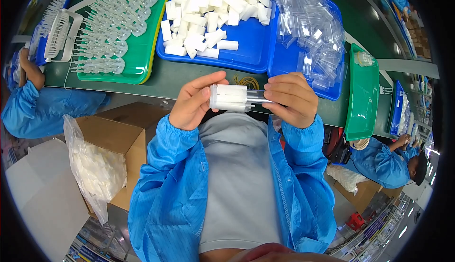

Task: The person assembles components by fitting foam pieces onto plastic pronged bases and secures each assembled bundle with a rubber band by hand.

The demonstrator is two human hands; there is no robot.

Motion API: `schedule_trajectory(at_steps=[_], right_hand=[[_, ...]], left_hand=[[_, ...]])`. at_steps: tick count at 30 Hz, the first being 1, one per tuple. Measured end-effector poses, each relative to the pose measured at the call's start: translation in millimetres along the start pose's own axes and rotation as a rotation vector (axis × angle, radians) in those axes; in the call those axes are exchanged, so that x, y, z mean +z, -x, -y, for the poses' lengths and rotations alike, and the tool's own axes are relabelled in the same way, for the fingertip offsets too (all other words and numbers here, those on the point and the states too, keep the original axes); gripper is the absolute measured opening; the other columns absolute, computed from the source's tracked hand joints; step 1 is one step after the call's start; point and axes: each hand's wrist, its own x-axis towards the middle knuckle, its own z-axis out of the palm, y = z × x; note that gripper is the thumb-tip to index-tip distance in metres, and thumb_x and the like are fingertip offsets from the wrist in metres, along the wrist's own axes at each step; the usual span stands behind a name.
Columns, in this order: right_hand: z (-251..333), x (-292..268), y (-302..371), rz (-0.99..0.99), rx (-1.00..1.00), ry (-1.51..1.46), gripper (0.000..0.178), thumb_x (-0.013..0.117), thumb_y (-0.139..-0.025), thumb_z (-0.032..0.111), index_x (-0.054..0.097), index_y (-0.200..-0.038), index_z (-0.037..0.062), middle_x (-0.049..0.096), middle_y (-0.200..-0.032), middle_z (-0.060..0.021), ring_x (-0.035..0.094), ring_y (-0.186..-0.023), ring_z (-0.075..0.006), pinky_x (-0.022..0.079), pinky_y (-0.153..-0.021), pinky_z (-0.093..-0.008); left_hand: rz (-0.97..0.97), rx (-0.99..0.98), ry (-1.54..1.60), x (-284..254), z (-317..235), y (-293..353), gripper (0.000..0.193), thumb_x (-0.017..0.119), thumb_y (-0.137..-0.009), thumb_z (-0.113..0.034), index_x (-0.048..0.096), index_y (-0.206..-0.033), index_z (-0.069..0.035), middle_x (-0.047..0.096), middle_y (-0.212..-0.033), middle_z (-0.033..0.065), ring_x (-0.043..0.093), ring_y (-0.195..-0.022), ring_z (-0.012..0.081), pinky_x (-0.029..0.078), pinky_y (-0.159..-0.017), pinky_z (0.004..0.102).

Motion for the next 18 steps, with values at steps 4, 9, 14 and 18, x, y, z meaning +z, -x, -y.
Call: schedule_trajectory(at_steps=[4,9,14,18], right_hand=[[6.6,4.3,-9.9,0.017,-0.037,0.002,0.031,0.081,-0.063,0.011,0.072,-0.092,0.0071,0.07,-0.094,-0.0045,0.065,-0.093,-0.0218,0.047,-0.069,-0.0324],[13.3,13.3,-21.8,-0.014,-0.109,0.01,0.029,0.08,-0.064,0.011,0.072,-0.091,0.0046,0.069,-0.093,-0.0081,0.065,-0.092,-0.0231,0.051,-0.067,-0.0314],[14.8,23.0,-21.8,0.002,-0.119,-0.023,0.031,0.08,-0.063,0.012,0.072,-0.092,0.0031,0.068,-0.091,-0.009,0.065,-0.09,-0.024,0.051,-0.067,-0.0315],[9.2,14.7,-20.1,0.105,-0.05,-0.108,0.027,0.077,-0.068,0.013,0.071,-0.093,0.0042,0.068,-0.092,-0.0079,0.065,-0.089,-0.0258,0.05,-0.072,-0.0349]], left_hand=[[0.04,-0.012,0.299,-2.7,24.1,-2.7,0.043,0.062,-0.091,-0.028,0.055,-0.125,-0.004,0.055,-0.122,0.0092,0.059,-0.106,0.023,0.054,-0.077,0.0342],[0.225,-0.12,0.471,-0.3,31.7,-4.7,0.038,0.06,-0.091,-0.033,0.056,-0.121,-0.011,0.055,-0.117,0.0048,0.059,-0.098,0.0181,0.053,-0.064,0.0303],[0.109,-0.161,0.42,-2.4,30.1,-2.2,0.038,0.052,-0.095,-0.036,0.053,-0.121,-0.008,0.056,-0.116,0.008,0.061,-0.084,0.0159,0.052,-0.055,0.0269],[0.028,-0.176,0.201,10.3,12.6,-6.2,0.036,0.044,-0.099,-0.036,0.051,-0.117,-0.006,0.053,-0.116,0.0122,0.065,-0.078,0.0198,0.057,-0.056,0.0273]])
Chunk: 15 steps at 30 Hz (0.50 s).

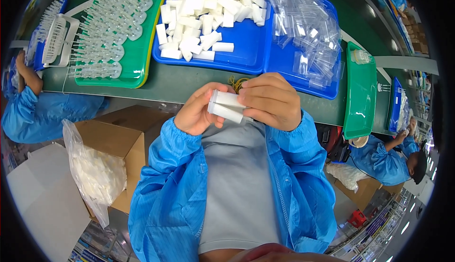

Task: The person assembles components by fitting foam pieces onto plastic pronged bases and secures each assembled bundle with a rubber band by hand.

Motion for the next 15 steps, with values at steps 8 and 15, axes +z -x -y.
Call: schedule_trajectory(at_steps=[8,15], right_hand=[[-22.4,-37.0,25.6,-0.117,0.416,0.508,0.018,0.072,-0.073,0.008,0.069,-0.091,0.0068,0.067,-0.094,-0.0099,0.061,-0.089,-0.0292,0.046,-0.078,-0.037],[-36.8,-54.4,55.0,-0.028,0.686,0.841,0.035,0.075,-0.07,0.015,0.064,-0.103,0.009,0.059,-0.08,-0.0074,0.057,-0.08,-0.0269,0.045,-0.069,-0.0376]], left_hand=[[0.017,0.111,-0.169,-6.6,-4.7,5.1,0.026,0.058,-0.092,-0.023,0.051,-0.109,-0.005,0.045,-0.124,0.0123,0.065,-0.086,0.0247,0.058,-0.06,0.0273],[-0.084,0.154,-0.305,7.1,-12.4,5.2,0.064,0.069,-0.078,-0.003,0.04,-0.135,-0.006,0.045,-0.127,0.0095,0.055,-0.111,0.0223,0.053,-0.071,0.0282]])
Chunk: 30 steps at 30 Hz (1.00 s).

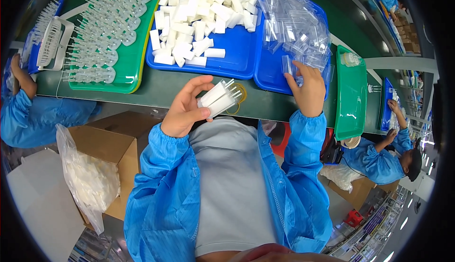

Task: The person assembles components by fitting foam pieces onto plastic pronged bases and secures each assembled bundle with a rubber band by hand.

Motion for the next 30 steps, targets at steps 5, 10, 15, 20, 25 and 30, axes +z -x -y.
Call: schedule_trajectory(at_steps=[5,10,15,20,25,30], right_hand=[[6.8,1.4,-3.0,-0.026,-0.014,-0.062,0.034,0.074,-0.071,0.01,0.065,-0.103,0.0081,0.06,-0.083,-0.008,0.057,-0.079,-0.0271,0.046,-0.071,-0.0367],[12.2,-2.5,-6.0,-0.082,0.081,-0.317,0.031,0.07,-0.073,0.0,0.067,-0.104,0.0058,0.062,-0.089,-0.0104,0.059,-0.08,-0.0253,0.047,-0.072,-0.034],[41.2,-30.5,-10.4,-0.05,0.022,-0.654,0.031,0.068,-0.077,-0.001,0.067,-0.108,0.0036,0.065,-0.096,-0.0113,0.06,-0.087,-0.0223,0.047,-0.072,-0.0308],[66.7,-37.7,-9.9,0.04,-0.185,-0.928,0.027,0.072,-0.072,0.0,0.068,-0.098,0.0027,0.066,-0.089,-0.0106,0.061,-0.082,-0.0234,0.047,-0.073,-0.0322],[74.3,-37.9,-19.2,0.036,-0.342,-0.906,0.022,0.073,-0.069,0.001,0.069,-0.09,0.003,0.066,-0.086,-0.0092,0.06,-0.079,-0.0242,0.046,-0.071,-0.0331],[76.3,-36.4,-19.9,0.055,-0.354,-0.901,0.021,0.073,-0.069,0.001,0.069,-0.089,0.004,0.066,-0.087,-0.0084,0.06,-0.079,-0.0239,0.045,-0.071,-0.0336]], left_hand=[[0.0,0.007,-0.066,6.4,-5.8,1.7,0.066,0.066,-0.079,0.001,0.038,-0.139,-0.005,0.044,-0.131,0.0104,0.055,-0.113,0.0237,0.055,-0.074,0.0299],[-0.049,-0.029,-0.049,10.2,-8.3,4.4,0.059,0.061,-0.082,0.006,0.04,-0.136,-0.004,0.042,-0.135,0.0117,0.053,-0.117,0.0253,0.056,-0.082,0.0339],[-0.002,-0.01,-0.039,8.2,-5.3,3.6,0.054,0.061,-0.083,0.006,0.043,-0.133,-0.003,0.04,-0.136,0.0095,0.051,-0.119,0.0261,0.056,-0.085,0.0373],[0.036,0.078,-0.116,11.4,-4.1,0.3,0.049,0.06,-0.082,0.009,0.047,-0.129,-0.001,0.038,-0.133,0.0088,0.047,-0.122,0.0267,0.056,-0.087,0.0384],[0.066,0.134,-0.165,12.0,-3.3,-0.4,0.049,0.058,-0.082,0.012,0.048,-0.128,-0.001,0.038,-0.13,0.0091,0.045,-0.122,0.0263,0.056,-0.087,0.0377],[0.064,0.132,-0.172,12.5,-2.7,-0.8,0.048,0.059,-0.081,0.012,0.049,-0.126,-0.001,0.038,-0.129,0.0094,0.045,-0.122,0.0256,0.056,-0.086,0.0366]])
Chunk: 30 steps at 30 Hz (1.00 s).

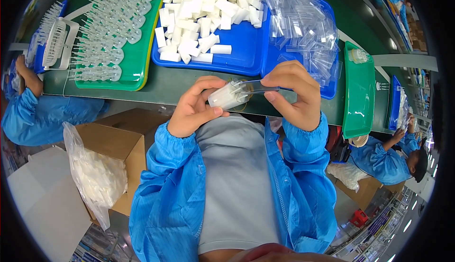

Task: The person assembles components by fitting foam pieces onto plastic pronged bases and secures each assembled bundle with a rubber band by hand.

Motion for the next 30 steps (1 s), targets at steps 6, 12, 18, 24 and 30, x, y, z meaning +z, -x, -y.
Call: schedule_trajectory(at_steps=[6,12,18,24,30], right_hand=[[0.9,0.1,-0.6,0.02,-0.008,0.017,0.021,0.073,-0.069,0.001,0.07,-0.09,0.0052,0.064,-0.088,-0.0079,0.059,-0.08,-0.0231,0.044,-0.071,-0.0335],[-0.2,-0.8,-1.5,0.024,-0.007,0.024,0.029,0.071,-0.068,-0.001,0.07,-0.096,0.0045,0.063,-0.091,-0.0093,0.058,-0.08,-0.023,0.045,-0.071,-0.0327],[3.5,4.7,3.5,-0.017,0.097,-0.113,0.048,0.07,-0.069,-0.002,0.061,-0.116,0.0041,0.063,-0.093,-0.0092,0.057,-0.081,-0.0211,0.045,-0.071,-0.0314],[5.9,13.2,3.1,-0.024,0.102,-0.245,0.054,0.067,-0.07,-0.004,0.056,-0.123,0.0046,0.062,-0.094,-0.0105,0.058,-0.082,-0.0207,0.046,-0.071,-0.0307],[7.2,19.1,1.0,0.053,0.069,-0.233,0.055,0.067,-0.071,-0.005,0.056,-0.124,0.0034,0.062,-0.095,-0.0106,0.06,-0.086,-0.0211,0.049,-0.074,-0.0304]], left_hand=[[-0.011,-0.035,-0.009,-1.8,-0.8,-0.4,0.047,0.058,-0.079,0.014,0.051,-0.123,-0.001,0.04,-0.127,0.0096,0.045,-0.121,0.0245,0.056,-0.085,0.0351],[-0.011,-0.041,-0.018,-2.1,-0.1,-0.5,0.047,0.058,-0.078,0.014,0.051,-0.123,-0.001,0.04,-0.127,0.0093,0.046,-0.121,0.0245,0.056,-0.085,0.0344],[-0.024,-0.041,-0.015,-1.8,1.6,-1.6,0.046,0.058,-0.078,0.013,0.052,-0.121,-0.002,0.041,-0.126,0.0092,0.045,-0.121,0.024,0.056,-0.085,0.0338],[-0.049,-0.054,-0.058,2.2,2.0,-3.2,0.041,0.059,-0.08,0.011,0.054,-0.119,-0.002,0.042,-0.125,0.0089,0.049,-0.117,0.0217,0.056,-0.079,0.0307],[-0.077,-0.079,-0.107,4.6,6.4,-3.0,0.037,0.063,-0.081,0.006,0.055,-0.116,-0.003,0.045,-0.121,0.0081,0.053,-0.111,0.0198,0.056,-0.071,0.0275]])
